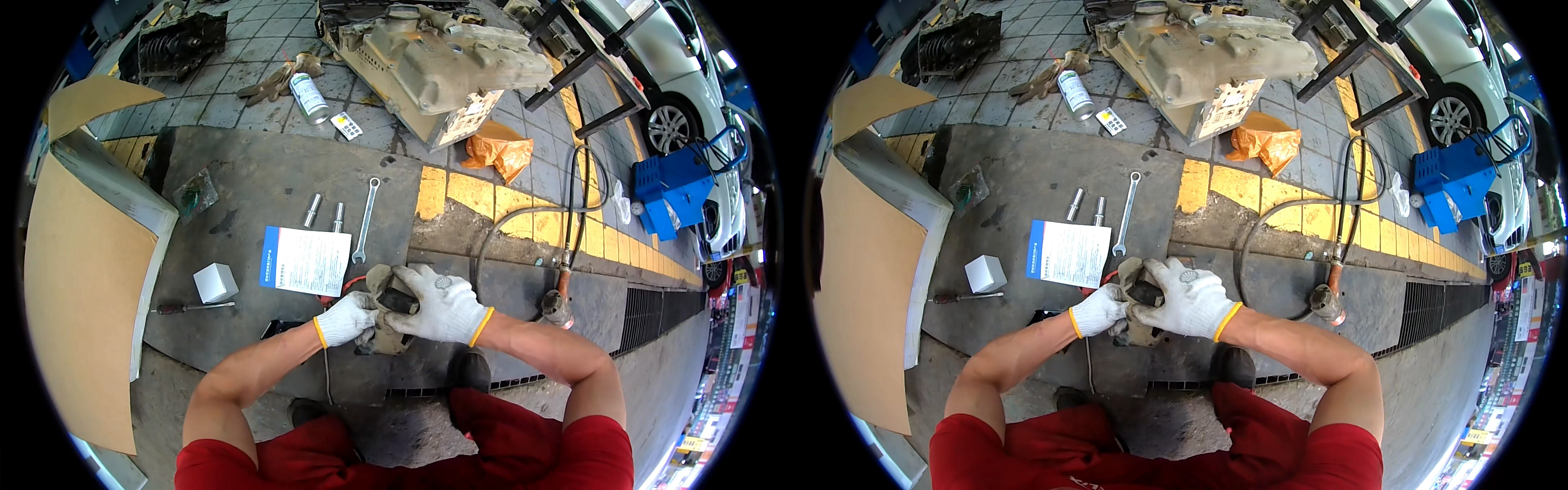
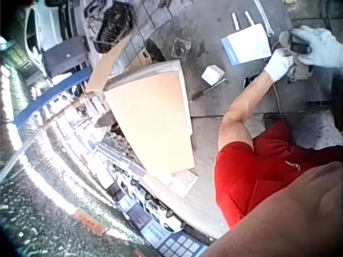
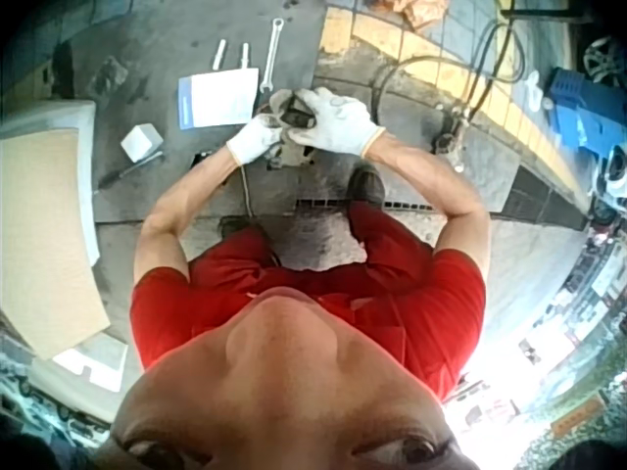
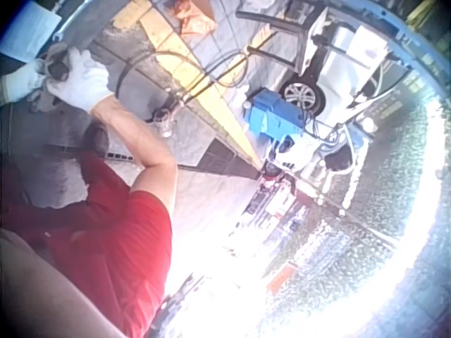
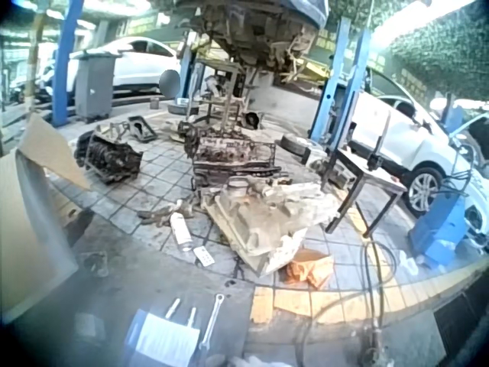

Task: The person uses a screwdriver to adjust a bolt on a metal mechanical part held in their left hand. They repeatedly insert and turn the screwdriver, then inspect the part by turning it over and examining its interior surfaces.

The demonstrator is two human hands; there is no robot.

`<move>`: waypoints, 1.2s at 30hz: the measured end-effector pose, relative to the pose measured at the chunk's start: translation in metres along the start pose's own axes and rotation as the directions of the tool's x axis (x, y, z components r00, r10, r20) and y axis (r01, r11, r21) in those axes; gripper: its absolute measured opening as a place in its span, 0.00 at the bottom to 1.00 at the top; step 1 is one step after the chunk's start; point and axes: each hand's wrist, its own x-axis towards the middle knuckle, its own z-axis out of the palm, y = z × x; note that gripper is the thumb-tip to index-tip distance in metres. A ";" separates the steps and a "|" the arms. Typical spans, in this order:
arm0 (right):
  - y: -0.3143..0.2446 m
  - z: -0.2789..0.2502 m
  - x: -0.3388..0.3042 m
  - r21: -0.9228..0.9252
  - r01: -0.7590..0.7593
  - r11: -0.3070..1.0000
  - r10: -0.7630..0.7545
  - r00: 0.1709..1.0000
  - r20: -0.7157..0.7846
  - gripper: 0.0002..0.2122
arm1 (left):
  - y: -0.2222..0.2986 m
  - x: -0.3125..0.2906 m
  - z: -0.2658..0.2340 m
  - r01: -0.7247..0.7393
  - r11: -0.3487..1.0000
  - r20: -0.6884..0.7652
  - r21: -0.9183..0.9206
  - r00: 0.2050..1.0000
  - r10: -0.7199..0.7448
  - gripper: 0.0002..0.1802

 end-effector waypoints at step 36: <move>0.017 -0.016 0.029 0.003 0.417 0.909 -0.414 0.903 0.118 0.42 | -0.028 -0.013 0.003 0.125 0.826 0.279 -0.550 0.959 0.040 0.22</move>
